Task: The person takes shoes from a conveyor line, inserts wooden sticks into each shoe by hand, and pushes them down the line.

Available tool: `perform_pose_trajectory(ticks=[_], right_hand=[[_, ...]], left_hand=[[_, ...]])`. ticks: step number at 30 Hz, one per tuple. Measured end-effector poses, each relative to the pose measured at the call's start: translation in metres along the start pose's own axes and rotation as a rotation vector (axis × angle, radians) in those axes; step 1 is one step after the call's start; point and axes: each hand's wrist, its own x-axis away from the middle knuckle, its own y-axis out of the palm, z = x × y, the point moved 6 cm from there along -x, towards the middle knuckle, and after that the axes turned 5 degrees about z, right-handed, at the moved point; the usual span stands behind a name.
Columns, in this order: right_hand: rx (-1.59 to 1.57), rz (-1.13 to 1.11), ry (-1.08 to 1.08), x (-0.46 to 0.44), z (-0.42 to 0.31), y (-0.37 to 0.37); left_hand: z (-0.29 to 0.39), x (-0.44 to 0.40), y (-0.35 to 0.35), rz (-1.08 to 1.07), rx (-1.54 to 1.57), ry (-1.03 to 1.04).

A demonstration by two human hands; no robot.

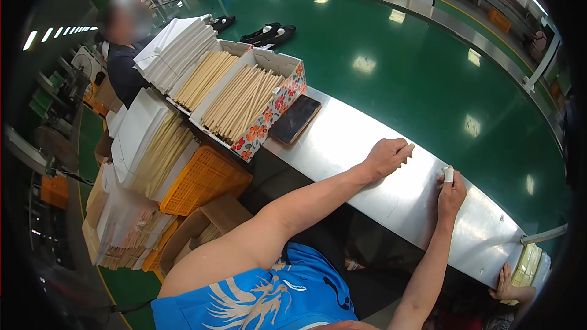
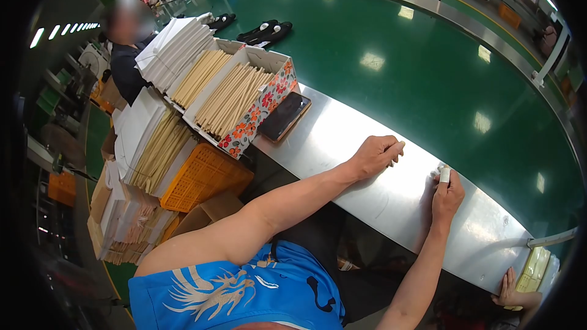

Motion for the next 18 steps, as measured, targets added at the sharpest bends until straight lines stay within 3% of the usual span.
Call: perform_pose_trajectory(ticks=[18], right_hand=[[0.013, 0.013, -0.002, 0.001, -0.006, 0.0]], left_hand=[[0.0, 0.0, 0.0, -0.029, 0.011, -0.041]])
